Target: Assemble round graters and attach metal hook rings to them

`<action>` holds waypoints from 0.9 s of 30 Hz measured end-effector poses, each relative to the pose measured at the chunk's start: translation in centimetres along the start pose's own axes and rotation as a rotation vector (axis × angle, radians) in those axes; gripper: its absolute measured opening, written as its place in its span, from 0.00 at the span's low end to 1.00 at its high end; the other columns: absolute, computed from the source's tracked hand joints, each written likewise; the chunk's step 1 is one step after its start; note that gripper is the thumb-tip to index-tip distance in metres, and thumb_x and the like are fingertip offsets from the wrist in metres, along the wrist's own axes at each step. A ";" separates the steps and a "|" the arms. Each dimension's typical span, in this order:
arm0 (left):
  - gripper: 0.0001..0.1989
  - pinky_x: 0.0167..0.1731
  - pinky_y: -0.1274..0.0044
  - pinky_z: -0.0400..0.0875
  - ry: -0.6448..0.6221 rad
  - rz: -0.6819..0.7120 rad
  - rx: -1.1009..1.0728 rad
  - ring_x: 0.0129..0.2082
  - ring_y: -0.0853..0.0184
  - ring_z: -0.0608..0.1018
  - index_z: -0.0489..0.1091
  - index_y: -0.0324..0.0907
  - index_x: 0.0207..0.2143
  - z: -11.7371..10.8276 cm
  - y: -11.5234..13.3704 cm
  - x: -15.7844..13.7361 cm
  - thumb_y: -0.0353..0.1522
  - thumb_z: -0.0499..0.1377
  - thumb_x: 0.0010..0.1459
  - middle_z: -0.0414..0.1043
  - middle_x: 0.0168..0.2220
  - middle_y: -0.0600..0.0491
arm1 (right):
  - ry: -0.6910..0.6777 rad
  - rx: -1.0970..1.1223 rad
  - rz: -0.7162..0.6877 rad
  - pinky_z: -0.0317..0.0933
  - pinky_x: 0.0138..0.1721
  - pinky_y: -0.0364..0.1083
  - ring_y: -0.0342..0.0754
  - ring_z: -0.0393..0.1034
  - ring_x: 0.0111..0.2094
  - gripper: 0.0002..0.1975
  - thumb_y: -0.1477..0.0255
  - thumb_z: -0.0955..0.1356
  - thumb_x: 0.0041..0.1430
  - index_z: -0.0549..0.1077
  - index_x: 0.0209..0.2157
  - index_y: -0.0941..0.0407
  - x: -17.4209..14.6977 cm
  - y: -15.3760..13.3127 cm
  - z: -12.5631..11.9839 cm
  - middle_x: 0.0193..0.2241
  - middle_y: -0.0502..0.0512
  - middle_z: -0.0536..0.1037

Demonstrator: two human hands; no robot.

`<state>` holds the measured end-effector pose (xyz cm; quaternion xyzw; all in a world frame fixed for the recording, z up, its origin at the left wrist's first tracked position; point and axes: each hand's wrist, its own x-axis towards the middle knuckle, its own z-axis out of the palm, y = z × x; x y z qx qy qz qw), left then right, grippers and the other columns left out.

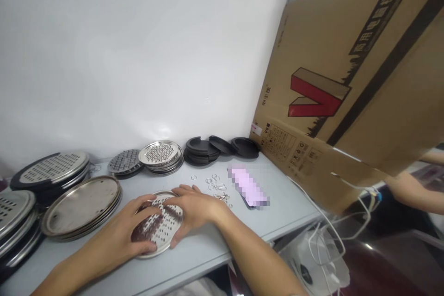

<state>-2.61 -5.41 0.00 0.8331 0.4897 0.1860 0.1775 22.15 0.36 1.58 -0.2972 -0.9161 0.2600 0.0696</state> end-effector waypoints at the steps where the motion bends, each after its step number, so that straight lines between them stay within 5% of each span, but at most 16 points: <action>1: 0.27 0.60 0.58 0.63 0.006 -0.003 0.001 0.60 0.49 0.66 0.74 0.54 0.50 0.0 0.0 0.0 0.32 0.70 0.44 0.63 0.61 0.51 | 0.007 -0.006 -0.007 0.49 0.60 0.58 0.63 0.58 0.59 0.48 0.48 0.78 0.37 0.67 0.60 0.47 0.0 0.1 0.0 0.53 0.59 0.70; 27: 0.29 0.60 0.59 0.62 -0.052 0.018 -0.015 0.61 0.49 0.65 0.72 0.53 0.50 -0.3 0.2 0.2 0.37 0.72 0.44 0.63 0.60 0.50 | -0.007 0.008 0.058 0.55 0.58 0.56 0.60 0.64 0.53 0.47 0.51 0.80 0.33 0.70 0.57 0.50 -0.3 -0.5 -0.3 0.50 0.58 0.68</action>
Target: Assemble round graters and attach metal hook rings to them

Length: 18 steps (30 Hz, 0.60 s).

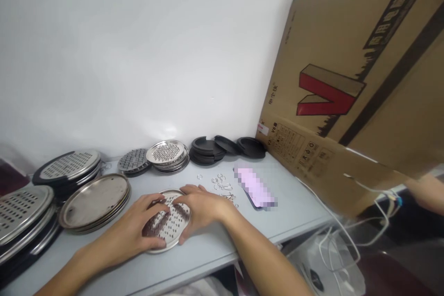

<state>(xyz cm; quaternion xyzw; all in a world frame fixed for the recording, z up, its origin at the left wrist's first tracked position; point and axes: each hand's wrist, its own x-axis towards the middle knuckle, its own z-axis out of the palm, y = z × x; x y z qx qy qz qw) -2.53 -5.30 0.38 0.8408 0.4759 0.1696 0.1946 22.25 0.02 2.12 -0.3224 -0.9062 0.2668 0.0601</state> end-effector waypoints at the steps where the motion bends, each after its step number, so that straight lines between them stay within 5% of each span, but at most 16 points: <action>1: 0.30 0.60 0.59 0.62 -0.011 0.005 -0.006 0.61 0.50 0.65 0.71 0.53 0.51 0.0 0.0 -0.1 0.37 0.72 0.44 0.62 0.60 0.50 | 0.000 0.002 0.003 0.54 0.58 0.56 0.60 0.64 0.53 0.47 0.51 0.80 0.33 0.70 0.57 0.50 0.0 0.0 0.0 0.51 0.59 0.68; 4: 0.34 0.58 0.62 0.66 -0.019 0.029 -0.009 0.60 0.52 0.67 0.65 0.54 0.58 -0.7 -0.5 0.3 0.39 0.70 0.49 0.62 0.61 0.49 | -0.003 0.010 0.012 0.53 0.60 0.57 0.62 0.63 0.56 0.48 0.52 0.80 0.33 0.69 0.58 0.50 0.0 0.0 0.0 0.54 0.60 0.67; 11: 0.19 0.55 0.60 0.66 0.327 0.102 0.458 0.58 0.50 0.69 0.70 0.44 0.54 -4.6 -2.8 7.2 0.38 0.59 0.61 0.68 0.57 0.43 | -0.011 0.080 0.029 0.48 0.63 0.58 0.65 0.51 0.65 0.53 0.53 0.79 0.36 0.60 0.64 0.46 -0.4 -0.4 -0.4 0.64 0.62 0.60; 18: 0.12 0.51 0.64 0.67 0.253 0.130 0.544 0.45 0.55 0.78 0.78 0.43 0.39 -5.9 -4.3 11.3 0.31 0.54 0.63 0.78 0.43 0.46 | 0.012 0.083 0.056 0.50 0.62 0.58 0.66 0.50 0.66 0.52 0.54 0.78 0.41 0.56 0.66 0.44 -0.6 -0.6 -0.5 0.64 0.62 0.61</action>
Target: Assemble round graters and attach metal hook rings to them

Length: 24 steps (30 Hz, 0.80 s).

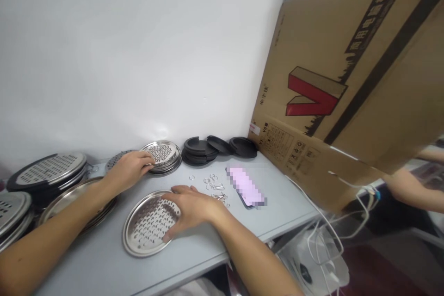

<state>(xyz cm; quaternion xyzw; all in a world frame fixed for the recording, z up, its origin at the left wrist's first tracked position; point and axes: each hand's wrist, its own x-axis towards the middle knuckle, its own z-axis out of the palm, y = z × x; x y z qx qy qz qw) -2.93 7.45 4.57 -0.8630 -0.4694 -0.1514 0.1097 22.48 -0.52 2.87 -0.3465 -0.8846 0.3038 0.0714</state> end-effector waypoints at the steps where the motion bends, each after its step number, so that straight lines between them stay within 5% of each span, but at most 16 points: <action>1: 0.13 0.50 0.63 0.66 -0.014 0.016 0.008 0.42 0.56 0.78 0.78 0.43 0.36 0.0 0.0 0.0 0.30 0.53 0.63 0.79 0.40 0.46 | 0.005 -0.005 -0.005 0.50 0.61 0.58 0.65 0.52 0.65 0.52 0.55 0.78 0.41 0.56 0.66 0.44 0.0 0.0 0.0 0.63 0.61 0.62; 15: 0.16 0.55 0.61 0.61 -0.035 0.140 0.157 0.41 0.56 0.78 0.75 0.42 0.36 -0.4 0.8 0.4 0.22 0.49 0.61 0.77 0.35 0.47 | 0.001 -0.026 0.002 0.52 0.60 0.58 0.65 0.56 0.63 0.51 0.54 0.77 0.43 0.55 0.66 0.43 0.1 -0.1 -0.1 0.60 0.60 0.65; 24: 0.13 0.60 0.59 0.56 0.097 0.091 0.175 0.44 0.57 0.77 0.74 0.43 0.41 -1.0 0.0 -0.9 0.25 0.51 0.62 0.78 0.40 0.48 | 0.056 0.037 -0.007 0.50 0.64 0.57 0.63 0.47 0.68 0.50 0.54 0.77 0.44 0.57 0.66 0.48 0.1 0.4 0.2 0.66 0.63 0.58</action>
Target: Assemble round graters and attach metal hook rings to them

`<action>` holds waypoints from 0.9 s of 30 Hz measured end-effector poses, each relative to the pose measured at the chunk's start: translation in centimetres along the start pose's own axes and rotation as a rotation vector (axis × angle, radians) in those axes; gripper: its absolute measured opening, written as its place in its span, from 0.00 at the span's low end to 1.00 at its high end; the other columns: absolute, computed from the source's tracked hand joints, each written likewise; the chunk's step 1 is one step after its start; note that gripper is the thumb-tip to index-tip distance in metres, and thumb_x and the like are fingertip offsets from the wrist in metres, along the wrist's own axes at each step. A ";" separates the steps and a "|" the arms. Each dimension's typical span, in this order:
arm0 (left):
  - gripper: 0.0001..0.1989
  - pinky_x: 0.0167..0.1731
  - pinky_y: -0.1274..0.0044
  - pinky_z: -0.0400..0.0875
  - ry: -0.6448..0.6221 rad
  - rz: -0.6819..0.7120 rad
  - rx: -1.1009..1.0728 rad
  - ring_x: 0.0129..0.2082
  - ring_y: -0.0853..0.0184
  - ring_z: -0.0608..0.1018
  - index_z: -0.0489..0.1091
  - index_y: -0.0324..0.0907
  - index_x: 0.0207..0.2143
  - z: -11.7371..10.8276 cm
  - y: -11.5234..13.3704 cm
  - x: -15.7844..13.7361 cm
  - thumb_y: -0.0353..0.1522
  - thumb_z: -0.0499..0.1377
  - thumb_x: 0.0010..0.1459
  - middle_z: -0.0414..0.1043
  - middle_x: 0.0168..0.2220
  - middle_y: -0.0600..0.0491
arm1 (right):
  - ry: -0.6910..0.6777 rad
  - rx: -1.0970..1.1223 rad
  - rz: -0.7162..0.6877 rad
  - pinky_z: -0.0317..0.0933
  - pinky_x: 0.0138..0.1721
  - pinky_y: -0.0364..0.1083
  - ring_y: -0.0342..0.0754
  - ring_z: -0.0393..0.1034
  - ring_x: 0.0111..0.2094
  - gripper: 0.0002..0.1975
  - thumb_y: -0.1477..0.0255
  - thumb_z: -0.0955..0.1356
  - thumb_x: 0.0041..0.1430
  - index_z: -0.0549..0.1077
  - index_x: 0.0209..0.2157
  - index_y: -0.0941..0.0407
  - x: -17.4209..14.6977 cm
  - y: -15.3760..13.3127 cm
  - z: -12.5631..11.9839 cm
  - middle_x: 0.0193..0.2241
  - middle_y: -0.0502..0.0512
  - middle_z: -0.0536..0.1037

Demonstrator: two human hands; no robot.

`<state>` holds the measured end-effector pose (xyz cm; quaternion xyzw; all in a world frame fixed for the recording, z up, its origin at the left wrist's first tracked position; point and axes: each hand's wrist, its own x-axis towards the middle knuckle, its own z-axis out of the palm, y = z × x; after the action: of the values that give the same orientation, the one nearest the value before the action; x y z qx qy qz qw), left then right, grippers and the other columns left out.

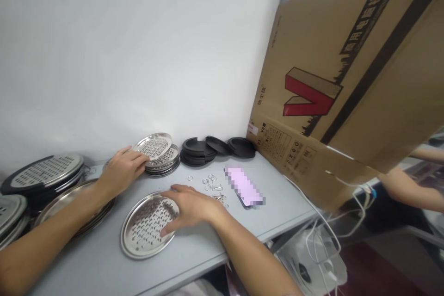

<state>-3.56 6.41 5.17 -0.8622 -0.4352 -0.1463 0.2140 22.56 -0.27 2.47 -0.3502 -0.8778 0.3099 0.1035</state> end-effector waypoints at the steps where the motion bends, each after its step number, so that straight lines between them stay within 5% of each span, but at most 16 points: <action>1: 0.12 0.61 0.59 0.56 0.037 -0.008 -0.008 0.44 0.58 0.77 0.74 0.43 0.41 -0.2 0.0 -0.2 0.26 0.51 0.62 0.78 0.41 0.48 | 0.017 0.005 -0.006 0.50 0.64 0.57 0.63 0.48 0.68 0.49 0.54 0.77 0.44 0.58 0.66 0.48 0.0 0.0 0.0 0.66 0.63 0.59; 6: 0.10 0.60 0.63 0.62 0.278 -0.043 -0.191 0.43 0.60 0.78 0.74 0.45 0.41 -3.0 1.5 -1.9 0.29 0.54 0.63 0.78 0.39 0.52 | 0.356 0.072 -0.027 0.57 0.60 0.55 0.59 0.63 0.60 0.38 0.55 0.73 0.53 0.64 0.62 0.54 0.6 0.2 0.0 0.59 0.64 0.69; 9: 0.07 0.51 0.68 0.72 0.353 -0.125 -0.402 0.43 0.61 0.78 0.74 0.48 0.41 -5.4 3.4 -3.4 0.33 0.57 0.62 0.77 0.40 0.53 | 0.649 0.212 -0.021 0.63 0.56 0.55 0.55 0.70 0.53 0.36 0.60 0.72 0.58 0.59 0.64 0.51 1.2 0.6 0.0 0.57 0.61 0.71; 12: 0.06 0.46 0.70 0.76 0.394 -0.266 -0.595 0.40 0.62 0.78 0.74 0.49 0.40 -7.2 5.1 -4.7 0.36 0.60 0.61 0.76 0.40 0.55 | 0.779 0.432 -0.035 0.69 0.49 0.52 0.52 0.72 0.50 0.38 0.61 0.70 0.60 0.52 0.66 0.49 1.4 0.7 0.0 0.58 0.61 0.67; 17: 0.14 0.43 0.70 0.79 0.308 -0.660 -0.946 0.39 0.60 0.80 0.75 0.47 0.38 -7.1 5.5 -5.7 0.44 0.66 0.53 0.77 0.41 0.54 | 0.782 0.606 -0.124 0.72 0.44 0.48 0.48 0.73 0.44 0.23 0.60 0.64 0.66 0.62 0.60 0.49 1.3 0.2 -0.5 0.48 0.55 0.73; 21: 0.26 0.44 0.68 0.79 0.183 -0.838 -1.283 0.42 0.58 0.81 0.73 0.47 0.49 -5.1 4.5 -6.6 0.45 0.69 0.49 0.78 0.42 0.51 | 0.751 0.690 -0.095 0.72 0.31 0.45 0.43 0.71 0.28 0.29 0.59 0.68 0.62 0.60 0.62 0.49 1.1 0.6 -0.8 0.36 0.50 0.73; 27: 0.33 0.43 0.67 0.78 -0.067 -0.922 -1.469 0.39 0.60 0.80 0.67 0.46 0.58 -3.1 4.6 -9.1 0.43 0.69 0.52 0.76 0.38 0.52 | 0.362 0.664 0.085 0.66 0.24 0.43 0.42 0.72 0.22 0.28 0.64 0.73 0.56 0.68 0.58 0.53 0.4 1.3 -1.7 0.33 0.49 0.74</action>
<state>-5.23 -3.82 2.78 -0.5235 -0.5426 -0.4370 -0.4905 23.68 1.51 3.00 -0.3827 -0.6818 0.5147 0.3517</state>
